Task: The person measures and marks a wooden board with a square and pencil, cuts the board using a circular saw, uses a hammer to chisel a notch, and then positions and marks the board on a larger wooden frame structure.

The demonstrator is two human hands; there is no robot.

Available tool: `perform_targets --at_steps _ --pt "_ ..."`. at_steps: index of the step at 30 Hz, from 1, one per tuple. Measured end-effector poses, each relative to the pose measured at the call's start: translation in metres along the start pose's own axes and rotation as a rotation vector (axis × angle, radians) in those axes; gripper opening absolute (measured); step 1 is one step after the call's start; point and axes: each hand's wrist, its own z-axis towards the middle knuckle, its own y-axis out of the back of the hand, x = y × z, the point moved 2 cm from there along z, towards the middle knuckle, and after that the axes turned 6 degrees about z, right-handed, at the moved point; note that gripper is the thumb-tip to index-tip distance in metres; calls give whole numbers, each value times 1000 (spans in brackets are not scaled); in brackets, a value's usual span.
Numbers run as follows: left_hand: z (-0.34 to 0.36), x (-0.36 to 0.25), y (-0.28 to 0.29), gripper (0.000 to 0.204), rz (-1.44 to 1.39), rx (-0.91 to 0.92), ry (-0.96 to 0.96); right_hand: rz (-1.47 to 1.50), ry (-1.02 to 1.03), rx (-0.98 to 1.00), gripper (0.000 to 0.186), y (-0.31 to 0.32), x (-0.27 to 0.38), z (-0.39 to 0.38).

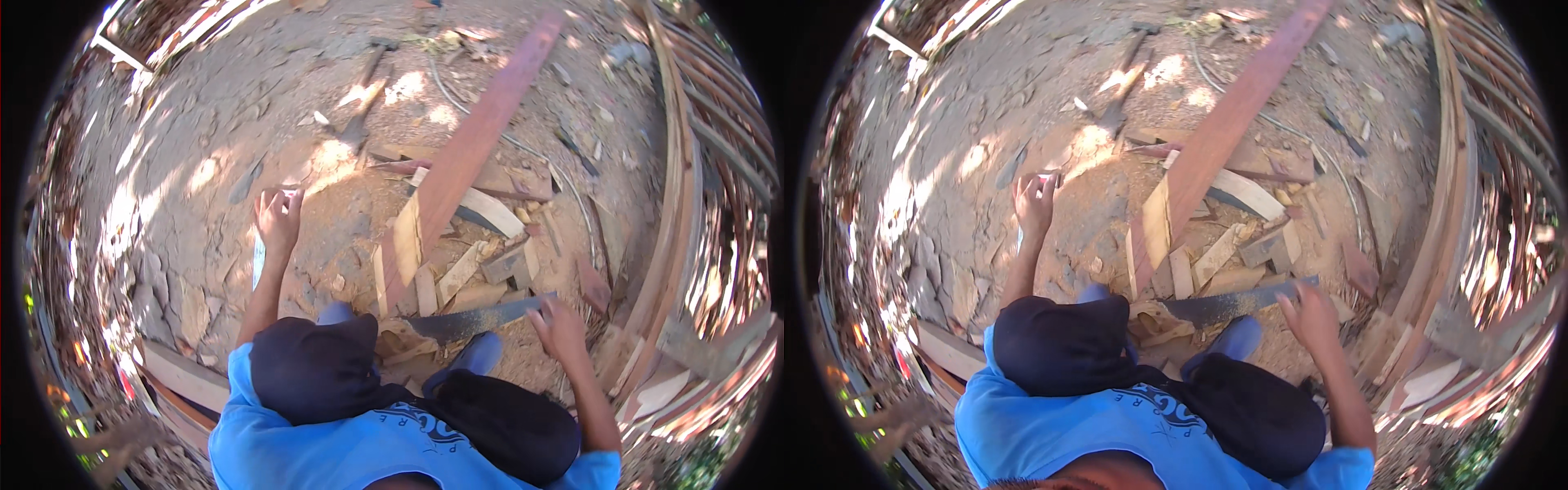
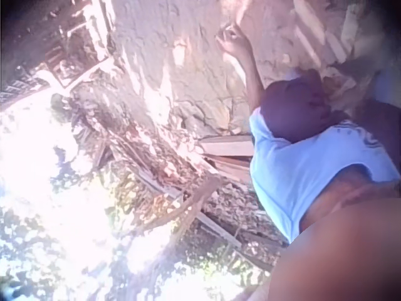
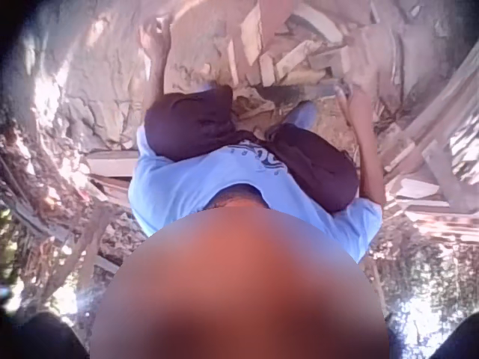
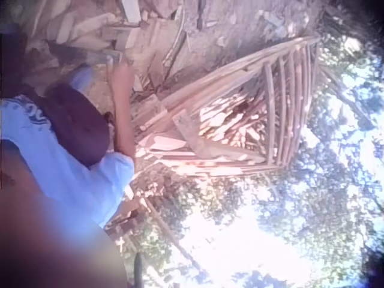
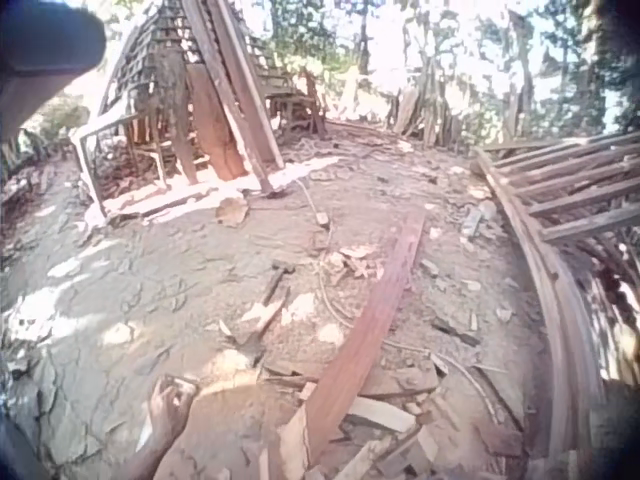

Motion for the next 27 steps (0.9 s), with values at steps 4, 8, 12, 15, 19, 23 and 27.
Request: perform_targets --at_steps 4,8,12,15,19,23,27 --pt "-95 54 7 34 -6 218 190 -80 441 34 37 -28 92 165" --pt "-189 58 56 26 -72 341 330 -133 626 -16 32 -101 176 331" --pt "-265 77 103 20 -30 322 606 -230 876 -98 32 -181 226 443" --pt "-310 84 142 16 77 299 749 -385 966 -104 38 -231 257 493" --pt "-310 62 186 22 63 308 862 -661 993 -145 42 -260 263 528" --pt "-292 40 201 28 -115 465 1028 -883 1224 -51 36 -223 281 505" --pt "-270 7 178 32 -388 507 924 -804 934 215 35 -139 327 396"
